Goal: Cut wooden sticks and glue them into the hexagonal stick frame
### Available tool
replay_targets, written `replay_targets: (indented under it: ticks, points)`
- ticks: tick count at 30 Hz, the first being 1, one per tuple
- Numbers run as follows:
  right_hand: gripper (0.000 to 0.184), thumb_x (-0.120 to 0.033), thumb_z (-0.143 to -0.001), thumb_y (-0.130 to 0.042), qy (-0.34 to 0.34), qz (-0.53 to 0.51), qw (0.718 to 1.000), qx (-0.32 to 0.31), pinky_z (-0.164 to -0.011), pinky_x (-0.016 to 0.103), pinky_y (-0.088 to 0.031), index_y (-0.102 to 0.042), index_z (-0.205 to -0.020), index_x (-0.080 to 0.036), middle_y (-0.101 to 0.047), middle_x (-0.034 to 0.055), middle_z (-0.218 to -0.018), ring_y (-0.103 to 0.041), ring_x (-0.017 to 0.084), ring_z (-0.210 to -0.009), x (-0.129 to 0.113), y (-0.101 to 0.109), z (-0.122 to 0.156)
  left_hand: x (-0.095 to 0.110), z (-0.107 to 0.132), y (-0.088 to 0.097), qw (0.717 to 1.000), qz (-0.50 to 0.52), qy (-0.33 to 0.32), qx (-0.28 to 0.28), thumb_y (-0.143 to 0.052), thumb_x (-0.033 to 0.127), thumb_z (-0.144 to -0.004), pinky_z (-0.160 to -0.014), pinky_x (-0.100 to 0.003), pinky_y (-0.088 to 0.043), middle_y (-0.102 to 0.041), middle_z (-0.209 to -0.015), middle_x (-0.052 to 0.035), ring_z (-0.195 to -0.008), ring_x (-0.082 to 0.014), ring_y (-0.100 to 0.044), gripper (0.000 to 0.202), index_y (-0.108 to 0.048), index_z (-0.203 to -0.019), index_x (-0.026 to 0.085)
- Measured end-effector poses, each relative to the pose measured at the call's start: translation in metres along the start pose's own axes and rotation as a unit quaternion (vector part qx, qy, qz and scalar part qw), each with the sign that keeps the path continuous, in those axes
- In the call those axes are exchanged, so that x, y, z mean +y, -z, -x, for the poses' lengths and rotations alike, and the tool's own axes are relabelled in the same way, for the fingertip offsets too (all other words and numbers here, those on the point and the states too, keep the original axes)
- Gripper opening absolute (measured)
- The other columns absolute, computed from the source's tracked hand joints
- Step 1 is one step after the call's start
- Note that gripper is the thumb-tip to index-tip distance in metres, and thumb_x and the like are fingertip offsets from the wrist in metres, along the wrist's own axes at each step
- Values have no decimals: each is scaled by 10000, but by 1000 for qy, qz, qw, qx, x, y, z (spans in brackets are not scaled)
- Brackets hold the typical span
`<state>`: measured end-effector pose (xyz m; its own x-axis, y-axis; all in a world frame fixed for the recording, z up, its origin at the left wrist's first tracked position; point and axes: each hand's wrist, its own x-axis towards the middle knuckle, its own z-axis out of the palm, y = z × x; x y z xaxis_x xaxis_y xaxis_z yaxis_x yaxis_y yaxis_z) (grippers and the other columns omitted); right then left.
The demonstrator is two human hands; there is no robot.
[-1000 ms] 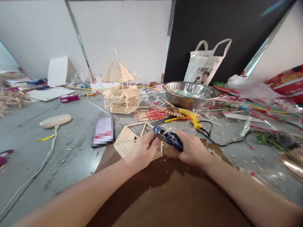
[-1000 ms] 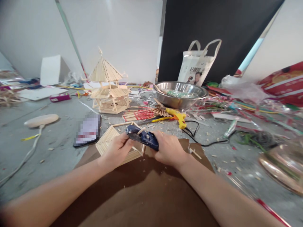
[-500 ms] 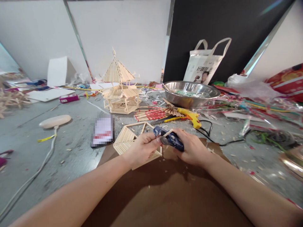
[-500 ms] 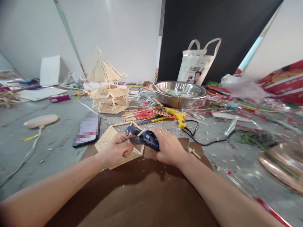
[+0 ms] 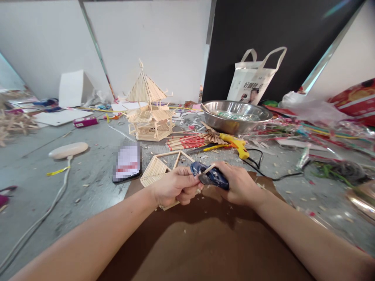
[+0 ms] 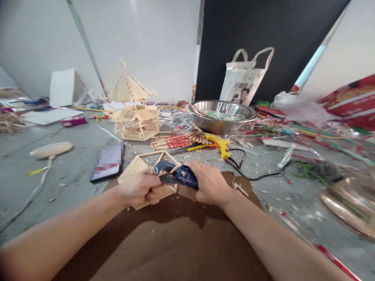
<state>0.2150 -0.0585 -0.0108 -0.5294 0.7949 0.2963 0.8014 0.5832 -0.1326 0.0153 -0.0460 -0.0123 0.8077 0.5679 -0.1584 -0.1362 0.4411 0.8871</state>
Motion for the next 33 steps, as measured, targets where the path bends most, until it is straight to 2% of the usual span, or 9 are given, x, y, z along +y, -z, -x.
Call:
replay_targets:
  ticks: [5, 12, 17, 22, 28, 33]
  points:
    - [390, -257, -637, -474, 2, 5, 1000, 9, -574, 267, -376, -403, -1012, -174, -581, 62, -813, -560, 194, -707, 0, 0, 0, -2, 0, 0, 1000, -8, -19, 8, -499, 319, -729, -324, -144, -123, -201, -384, 96, -325, -5, -128, 220, -463, -618, 132]
    - [334, -246, -645, -469, -60, -12, 998, -21, -612, 280, -388, -434, -967, -167, -588, 60, -824, -559, 201, -741, -3, 0, -3, -2, -3, 0, 994, -53, -85, 46, -528, 386, -696, -340, -160, -121, -207, -392, 94, -339, -8, -135, 267, -474, -631, 132]
    - [320, -234, -634, -463, -81, -4, 996, -27, -606, 273, -380, -437, -947, -168, -584, 63, -831, -554, 198, -742, -5, 0, -4, -2, -6, -3, 973, -145, -130, 125, -513, 456, -678, -347, -184, -127, -229, -371, 90, -336, -17, -171, 328, -465, -624, 136]
    - [290, -231, -628, -462, -94, 11, 995, -41, -575, 256, -353, -439, -912, -176, -581, 49, -790, -548, 184, -698, -4, -1, -4, 1, -8, -9, 948, -203, -193, 149, -491, 470, -684, -380, -187, -177, -275, -388, 83, -366, -21, -224, 347, -465, -614, 131]
    - [247, -208, -612, -447, -108, 32, 992, -49, -545, 244, -320, -437, -857, -178, -575, 36, -738, -535, 171, -645, -5, -1, -7, -1, -8, -7, 930, -243, -195, 193, -469, 470, -695, -428, -187, -242, -298, -418, 73, -413, -40, -285, 334, -485, -631, 142]
    - [235, -221, -617, -432, -120, 36, 991, -48, -533, 244, -309, -445, -848, -182, -576, 30, -719, -531, 167, -621, -7, 1, -8, -3, -10, -4, 922, -254, -207, 206, -447, 430, -723, -465, -191, -274, -321, -430, 63, -449, -56, -331, 299, -525, -688, 144]
